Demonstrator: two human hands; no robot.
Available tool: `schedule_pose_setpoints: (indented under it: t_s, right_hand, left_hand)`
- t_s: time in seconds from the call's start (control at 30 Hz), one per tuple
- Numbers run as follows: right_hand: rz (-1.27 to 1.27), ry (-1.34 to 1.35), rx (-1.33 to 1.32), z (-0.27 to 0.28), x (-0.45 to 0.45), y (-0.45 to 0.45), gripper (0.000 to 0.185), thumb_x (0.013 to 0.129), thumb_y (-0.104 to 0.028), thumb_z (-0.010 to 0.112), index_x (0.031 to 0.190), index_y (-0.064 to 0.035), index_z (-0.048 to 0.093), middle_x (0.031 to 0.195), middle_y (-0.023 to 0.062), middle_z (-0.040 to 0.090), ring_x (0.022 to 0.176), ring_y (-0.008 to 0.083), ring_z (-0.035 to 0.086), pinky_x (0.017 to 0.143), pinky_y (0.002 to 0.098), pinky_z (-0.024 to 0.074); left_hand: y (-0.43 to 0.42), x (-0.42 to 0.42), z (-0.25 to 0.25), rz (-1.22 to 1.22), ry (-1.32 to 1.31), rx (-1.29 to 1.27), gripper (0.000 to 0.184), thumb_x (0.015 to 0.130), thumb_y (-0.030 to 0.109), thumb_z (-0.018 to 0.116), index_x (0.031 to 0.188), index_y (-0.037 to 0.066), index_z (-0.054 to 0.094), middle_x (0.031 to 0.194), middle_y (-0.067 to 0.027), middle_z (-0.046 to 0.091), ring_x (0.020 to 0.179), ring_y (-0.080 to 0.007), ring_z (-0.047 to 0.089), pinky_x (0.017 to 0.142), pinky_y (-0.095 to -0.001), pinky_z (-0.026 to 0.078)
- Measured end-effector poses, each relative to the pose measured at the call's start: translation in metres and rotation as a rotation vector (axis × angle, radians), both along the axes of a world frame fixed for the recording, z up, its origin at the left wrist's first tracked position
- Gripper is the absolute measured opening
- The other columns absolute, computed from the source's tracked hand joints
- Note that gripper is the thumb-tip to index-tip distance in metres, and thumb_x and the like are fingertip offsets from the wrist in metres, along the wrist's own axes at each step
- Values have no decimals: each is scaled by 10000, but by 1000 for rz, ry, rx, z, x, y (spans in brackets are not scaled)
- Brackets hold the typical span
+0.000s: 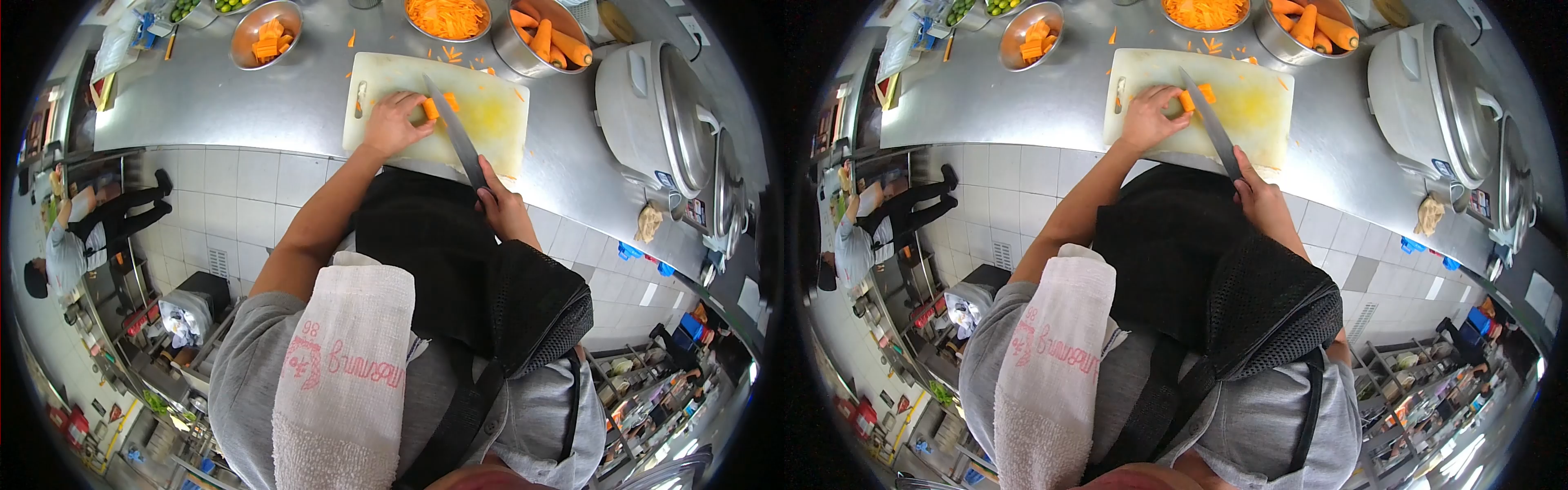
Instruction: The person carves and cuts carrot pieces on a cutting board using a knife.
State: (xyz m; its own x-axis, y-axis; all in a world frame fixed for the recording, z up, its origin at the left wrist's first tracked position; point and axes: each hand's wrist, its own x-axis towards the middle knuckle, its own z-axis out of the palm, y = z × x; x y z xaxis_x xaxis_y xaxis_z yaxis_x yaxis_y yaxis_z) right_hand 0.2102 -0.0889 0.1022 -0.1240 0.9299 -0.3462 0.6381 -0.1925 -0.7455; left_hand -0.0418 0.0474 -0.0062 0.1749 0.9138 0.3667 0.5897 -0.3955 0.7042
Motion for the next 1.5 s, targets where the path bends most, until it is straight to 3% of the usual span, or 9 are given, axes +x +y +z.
schedule_pose_setpoints:
  t_s: [0.33,0.53,0.63,0.8,1.07,1.17,1.27,1.33,1.5]
  right_hand:
    - [61,31,93,-1,-8,28,697,985,0,614,1605,-269,444,730,153,682,687,300,694,730,439,571]
    - [230,-679,204,16,5,43,704,967,-11,611,1599,-276,450,724,144,692,662,348,706,696,485,582]
    - [107,-513,264,2,24,40,695,980,-19,603,1603,-283,447,732,149,704,657,354,717,671,487,576]
    - [-211,80,-114,16,15,28,660,1039,-64,607,1625,-299,416,757,82,695,562,157,605,597,353,551]
    - [-276,127,-70,1,14,11,640,1062,-56,585,1643,-245,392,771,49,662,582,89,539,576,292,516]
    - [-296,75,-75,-7,25,8,654,1067,-66,582,1656,-240,359,767,43,662,585,84,537,572,282,512]
    - [-308,54,-54,-21,35,6,663,1055,-59,589,1652,-232,360,780,85,699,566,159,603,577,339,532]
    - [-109,-299,281,-39,43,10,665,1007,-70,609,1616,-263,424,773,179,719,609,321,690,627,451,583]
    - [32,-587,326,-38,46,36,651,956,-98,622,1571,-262,489,846,199,697,684,392,689,669,507,590]
  left_hand:
    - [1,0,1,-26,13,81,421,684,235,877,1021,22,742,1055,-129,756,965,-311,719,875,-427,584]
    - [-2,0,6,-1,28,10,412,678,238,870,1004,25,737,1032,-123,755,951,-316,718,864,-432,584]
    - [-2,-1,9,-12,16,3,400,683,233,863,999,30,724,1016,-119,745,947,-322,713,857,-434,581]
    - [-2,-1,12,-14,24,-15,408,710,234,857,1036,41,707,1033,-113,727,941,-324,706,844,-432,576]
    - [-2,-3,17,-42,-27,-153,431,765,248,839,1132,67,703,1052,-100,698,943,-328,682,861,-442,561]
    - [1,-4,17,-97,15,27,471,781,186,840,1217,73,699,1051,-109,683,787,-265,655,727,-385,564]
    - [1,-6,13,-117,56,114,498,800,184,820,1270,78,695,1099,-114,686,876,-279,674,784,-394,568]
    - [0,-6,14,-83,44,111,492,791,184,823,1254,73,701,1125,-124,693,945,-299,682,838,-412,567]
    - [-4,-11,10,-100,-124,-204,481,833,152,823,1278,44,679,1133,-95,712,990,-207,692,860,-355,555]
